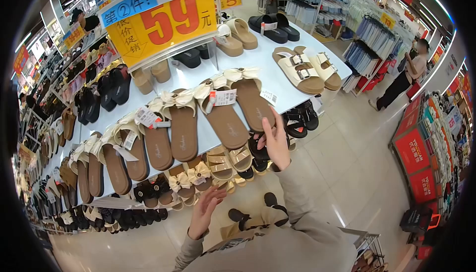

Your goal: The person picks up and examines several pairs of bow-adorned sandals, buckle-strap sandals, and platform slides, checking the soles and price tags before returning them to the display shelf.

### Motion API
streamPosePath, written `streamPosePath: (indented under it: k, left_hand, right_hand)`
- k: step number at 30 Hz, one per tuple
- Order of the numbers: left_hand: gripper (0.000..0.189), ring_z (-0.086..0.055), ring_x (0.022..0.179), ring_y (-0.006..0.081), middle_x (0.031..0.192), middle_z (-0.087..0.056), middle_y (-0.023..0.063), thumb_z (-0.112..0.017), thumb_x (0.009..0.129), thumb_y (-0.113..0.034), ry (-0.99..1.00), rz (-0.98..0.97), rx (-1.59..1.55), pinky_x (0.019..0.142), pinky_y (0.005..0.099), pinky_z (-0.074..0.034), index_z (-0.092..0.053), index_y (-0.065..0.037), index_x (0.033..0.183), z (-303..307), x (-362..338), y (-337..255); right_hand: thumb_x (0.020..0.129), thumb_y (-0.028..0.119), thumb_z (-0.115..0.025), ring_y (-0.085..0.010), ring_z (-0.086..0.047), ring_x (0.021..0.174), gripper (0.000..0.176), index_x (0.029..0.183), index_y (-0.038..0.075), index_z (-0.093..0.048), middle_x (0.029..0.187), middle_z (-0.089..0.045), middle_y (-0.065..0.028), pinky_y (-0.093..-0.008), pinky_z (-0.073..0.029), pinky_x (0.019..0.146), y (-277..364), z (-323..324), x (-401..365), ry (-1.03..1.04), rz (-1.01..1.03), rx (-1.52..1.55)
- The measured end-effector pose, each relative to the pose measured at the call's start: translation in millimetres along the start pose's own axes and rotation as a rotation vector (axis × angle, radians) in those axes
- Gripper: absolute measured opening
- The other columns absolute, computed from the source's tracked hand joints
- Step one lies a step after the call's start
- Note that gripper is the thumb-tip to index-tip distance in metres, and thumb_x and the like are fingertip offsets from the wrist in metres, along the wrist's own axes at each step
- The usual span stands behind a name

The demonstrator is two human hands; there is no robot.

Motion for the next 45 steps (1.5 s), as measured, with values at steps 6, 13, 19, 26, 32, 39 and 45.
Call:
streamPosePath:
  k: [6, 13, 19, 26, 32, 39, 45]
  left_hand:
    - [0.045, -0.051, 0.121, 0.0253, 0.133, -0.050, 0.0172, -0.045, 0.100, -0.017, 0.059, 0.018, -0.009, 0.103, 0.0389, -0.040, -0.035, 0.001, 0.139, -60.3, 32.4, -6.0]
    - [0.037, -0.038, 0.133, 0.0298, 0.139, -0.045, 0.0181, -0.044, 0.097, -0.022, 0.150, -0.306, 0.279, 0.109, 0.0394, -0.029, -0.053, 0.000, 0.126, -183.2, 117.5, -55.8]
    - [0.034, -0.027, 0.138, 0.0356, 0.148, -0.029, 0.0195, -0.052, 0.094, -0.014, -0.239, -0.426, 0.685, 0.110, 0.0414, -0.026, -0.054, -0.003, 0.126, -261.0, 215.4, -90.2]
    - [0.042, -0.019, 0.140, 0.0416, 0.150, -0.021, 0.0258, -0.051, 0.096, -0.021, -0.556, -0.498, 1.067, 0.110, 0.0449, -0.025, -0.048, 0.003, 0.130, -299.2, 287.0, -89.2]
    - [0.045, -0.023, 0.138, 0.0386, 0.152, -0.015, 0.0228, -0.048, 0.097, -0.028, -0.688, -0.395, 1.035, 0.108, 0.0391, -0.030, -0.047, 0.003, 0.131, -290.5, 322.5, -82.8]
    - [0.048, -0.026, 0.139, 0.0324, 0.155, -0.010, 0.0153, -0.057, 0.087, -0.004, -0.701, -0.605, 0.716, 0.108, 0.0358, -0.031, -0.045, 0.001, 0.133, -284.6, 279.0, -98.4]
    - [0.040, -0.029, 0.139, 0.0255, 0.151, -0.029, 0.0149, -0.051, 0.083, 0.007, -0.682, -0.428, 0.321, 0.111, 0.0348, -0.023, -0.056, 0.002, 0.123, -255.5, 182.0, -86.9]
  right_hand:
    - [0.099, 0.021, -0.048, -0.0060, -0.047, 0.050, 0.054, 0.146, 0.009, -0.024, 0.067, -0.057, -0.0046, -0.0190, -0.039, 0.048, 14.1, 50.5, -10.6, -0.062, 0.034, 0.066]
    - [0.099, 0.017, -0.047, -0.0066, -0.050, 0.051, 0.042, 0.137, 0.003, -0.036, 0.067, -0.058, -0.0051, -0.0191, -0.040, 0.050, 3.2, 166.9, 10.7, -0.038, 0.037, 0.125]
    - [0.099, 0.017, -0.047, -0.0083, -0.053, 0.057, 0.035, 0.129, 0.000, -0.045, 0.069, -0.059, -0.0042, -0.0208, -0.043, 0.052, -15.6, 254.0, 40.0, 0.102, -0.044, 0.153]
    - [0.100, 0.020, -0.045, -0.0093, -0.054, 0.052, 0.033, 0.126, 0.000, -0.049, 0.067, -0.059, -0.0056, -0.0210, -0.044, 0.049, -16.0, 318.2, 68.3, 0.147, -0.018, 0.142]
    - [0.099, 0.014, -0.046, -0.0065, -0.053, 0.062, 0.030, 0.126, 0.002, -0.049, 0.073, -0.059, -0.0033, -0.0195, -0.043, 0.056, -33.4, 321.6, 67.5, 0.254, -0.153, 0.230]
    - [0.099, 0.014, -0.046, -0.0095, -0.055, 0.061, 0.027, 0.122, 0.001, -0.051, 0.071, -0.058, -0.0058, -0.0216, -0.045, 0.055, -39.1, 300.2, 68.2, 0.465, -0.183, 0.210]
    - [0.100, 0.018, -0.043, -0.0067, -0.049, 0.053, 0.029, 0.121, 0.000, -0.051, 0.069, -0.056, -0.0048, -0.0196, -0.041, 0.050, -11.9, 275.1, 86.1, 0.636, -0.133, 0.174]
Point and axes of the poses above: each hand's wrist, its own x-axis towards the middle knuckle, its own z-axis out of the back of the hand, y = z × x, the point moved 8 cm from there along x, towards the middle knuckle
